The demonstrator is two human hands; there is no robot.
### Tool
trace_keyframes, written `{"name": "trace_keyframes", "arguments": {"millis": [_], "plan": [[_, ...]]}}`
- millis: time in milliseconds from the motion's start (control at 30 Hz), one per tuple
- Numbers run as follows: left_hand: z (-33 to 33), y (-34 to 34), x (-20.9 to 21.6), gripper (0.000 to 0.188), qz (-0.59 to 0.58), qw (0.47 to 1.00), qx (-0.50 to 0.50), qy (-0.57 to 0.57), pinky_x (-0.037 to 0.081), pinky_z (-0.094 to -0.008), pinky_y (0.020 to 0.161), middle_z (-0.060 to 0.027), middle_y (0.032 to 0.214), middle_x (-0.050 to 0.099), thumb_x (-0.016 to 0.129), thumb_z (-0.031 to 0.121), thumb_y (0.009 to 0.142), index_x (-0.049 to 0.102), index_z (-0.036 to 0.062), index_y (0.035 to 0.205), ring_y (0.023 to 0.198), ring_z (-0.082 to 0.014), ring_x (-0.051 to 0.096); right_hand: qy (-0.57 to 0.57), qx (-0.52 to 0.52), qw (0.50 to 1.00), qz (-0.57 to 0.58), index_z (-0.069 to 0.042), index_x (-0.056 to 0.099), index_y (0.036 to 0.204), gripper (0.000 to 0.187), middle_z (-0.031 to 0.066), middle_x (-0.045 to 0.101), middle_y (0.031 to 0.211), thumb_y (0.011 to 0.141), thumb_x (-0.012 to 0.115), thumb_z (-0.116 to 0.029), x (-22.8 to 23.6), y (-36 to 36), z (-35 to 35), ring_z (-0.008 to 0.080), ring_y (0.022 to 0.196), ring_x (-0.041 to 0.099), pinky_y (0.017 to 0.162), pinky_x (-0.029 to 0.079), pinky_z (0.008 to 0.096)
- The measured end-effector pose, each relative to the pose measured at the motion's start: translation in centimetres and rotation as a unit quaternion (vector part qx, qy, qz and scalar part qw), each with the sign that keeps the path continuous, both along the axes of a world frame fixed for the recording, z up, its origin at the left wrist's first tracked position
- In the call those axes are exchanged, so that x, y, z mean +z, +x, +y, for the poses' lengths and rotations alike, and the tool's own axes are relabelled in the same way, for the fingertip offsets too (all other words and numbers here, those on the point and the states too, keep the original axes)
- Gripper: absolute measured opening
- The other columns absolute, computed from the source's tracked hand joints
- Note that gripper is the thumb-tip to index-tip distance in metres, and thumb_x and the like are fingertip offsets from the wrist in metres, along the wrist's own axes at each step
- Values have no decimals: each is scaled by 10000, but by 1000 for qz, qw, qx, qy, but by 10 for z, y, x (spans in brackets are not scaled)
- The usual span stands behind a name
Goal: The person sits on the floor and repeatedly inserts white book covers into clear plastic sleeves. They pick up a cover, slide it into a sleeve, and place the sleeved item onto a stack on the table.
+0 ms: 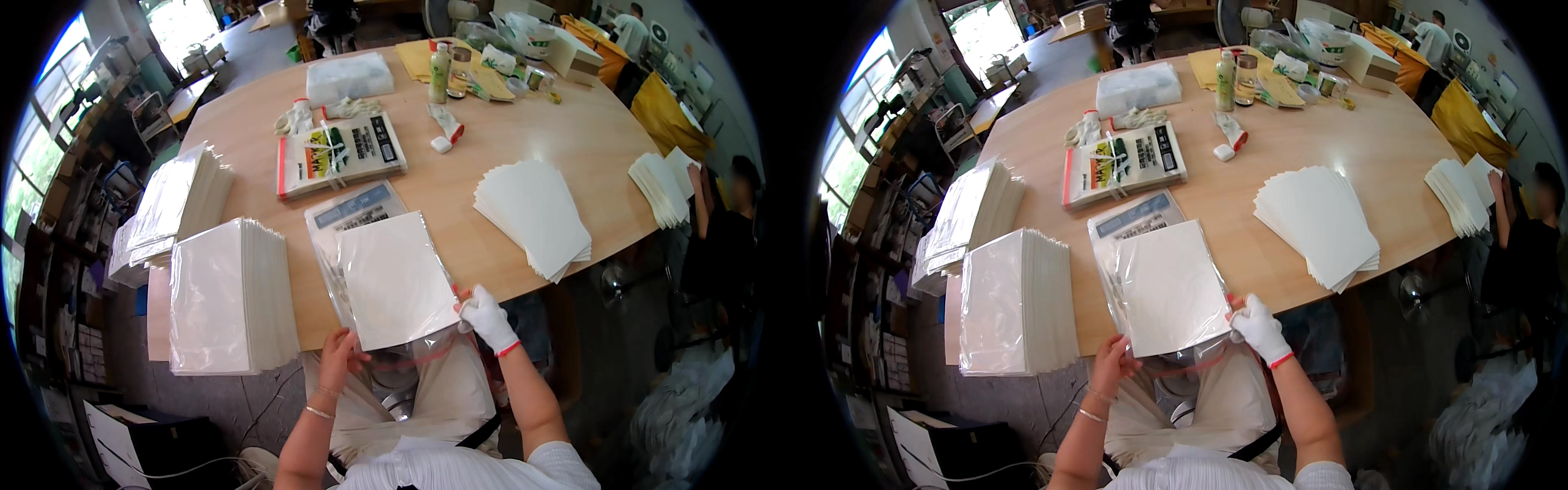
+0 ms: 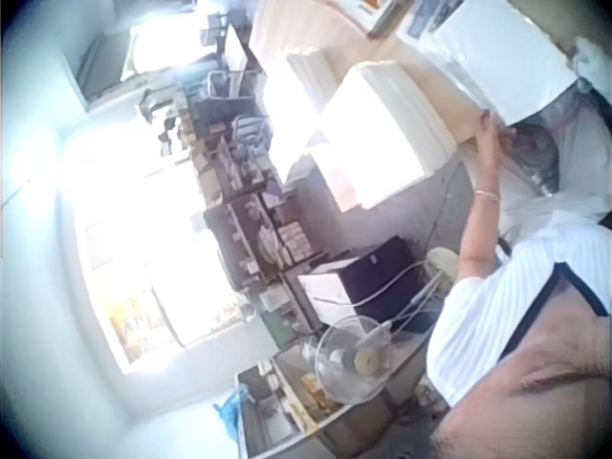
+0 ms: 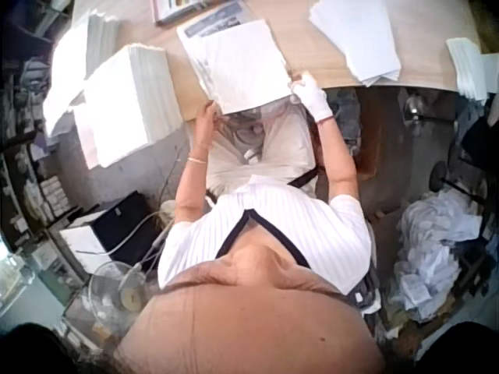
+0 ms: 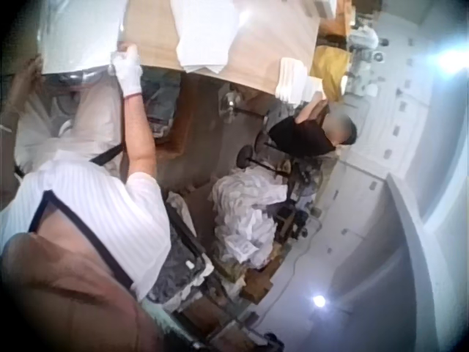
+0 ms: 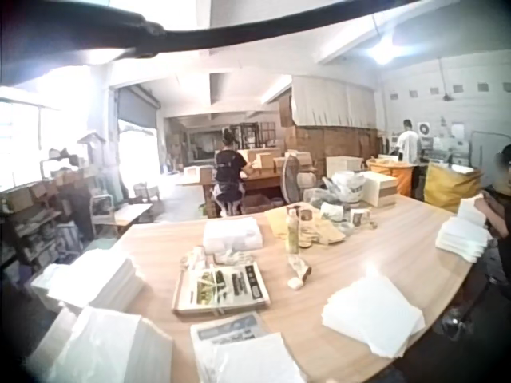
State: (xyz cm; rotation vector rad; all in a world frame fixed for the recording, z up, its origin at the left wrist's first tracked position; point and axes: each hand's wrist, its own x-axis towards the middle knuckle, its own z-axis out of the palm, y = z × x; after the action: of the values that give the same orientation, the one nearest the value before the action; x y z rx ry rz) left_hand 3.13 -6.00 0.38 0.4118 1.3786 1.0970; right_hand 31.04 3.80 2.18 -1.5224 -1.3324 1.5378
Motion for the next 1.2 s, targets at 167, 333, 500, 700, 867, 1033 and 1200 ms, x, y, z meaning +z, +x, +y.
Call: {"name": "trace_keyframes", "arguments": {"millis": [167, 333, 500, 700, 867, 1033, 1200], "plan": [[67, -9, -2, 240, -90, 995, -30, 32, 552, -286, 591, -64, 910, 541, 508, 182, 862, 461, 23, 1036, 834, -157, 576, 26, 126, 987, -98, -18, 505, 1039, 356, 53, 608, 720, 798, 590, -267, 25, 1, 51, 116, 583, 569, 596, 456, 283], [104, 11, 50, 242, -167, 984, -10, 64, 555, -366, 706, -97, 950, 552, 444, 96, 822, 457, -13, 1038, 863, -225, 586, 207, 61, 884, -414, -92, 526, 1011, 382, 105, 623, 770, 826, 488, -423, 9, 15, 67, 239, 678, 596, 652, 458, 368], [128, 14, 64, 277, -191, 978, -4, 82, 557, -371, 720, -152, 977, 561, 429, 117, 806, 468, -50, 1024, 871, -284, 596, 154, 54, 958, -235, -83, 542, 869, 345, 92, 601, 729, 846, 462, -418, 17, 20, 57, 203, 678, 588, 605, 445, 341], [151, 13, 67, 268, -224, 968, 13, 114, 560, -366, 686, -155, 943, 575, 433, 135, 816, 483, -56, 997, 829, -276, 608, -55, -55, 984, 163, -76, 446, 1114, 611, 135, 571, 965, 849, 334, -615, -25, 27, 66, 257, 777, 593, 634, 493, 412], [160, 16, 66, 257, -217, 966, -45, 130, 556, -386, 688, -128, 975, 568, 418, 121, 818, 477, -17, 1027, 856, -260, 605, 82, -127, 978, 141, -65, 480, 1086, 524, 104, 581, 971, 887, 349, -531, -54, 41, 71, 227, 752, 580, 669, 492, 375], [150, 15, 105, 263, -116, 974, -84, 178, 546, -397, 704, -73, 996, 531, 432, 102, 805, 487, 56, 1058, 924, -211, 551, 168, -47, 975, -134, -54, 493, 1089, 397, 84, 591, 954, 905, 418, -397, 2, 21, 60, 166, 695, 586, 593, 483, 310], [116, 3, 141, 327, 4, 960, -147, 238, 471, -338, 816, -41, 1004, 516, 452, 99, 801, 469, 32, 1121, 953, -159, 495, 19, 55, 958, 281, -70, 423, 1200, 342, 83, 576, 996, 913, 425, -255, 12, -1, 53, 157, 678, 602, 542, 480, 290]]}}
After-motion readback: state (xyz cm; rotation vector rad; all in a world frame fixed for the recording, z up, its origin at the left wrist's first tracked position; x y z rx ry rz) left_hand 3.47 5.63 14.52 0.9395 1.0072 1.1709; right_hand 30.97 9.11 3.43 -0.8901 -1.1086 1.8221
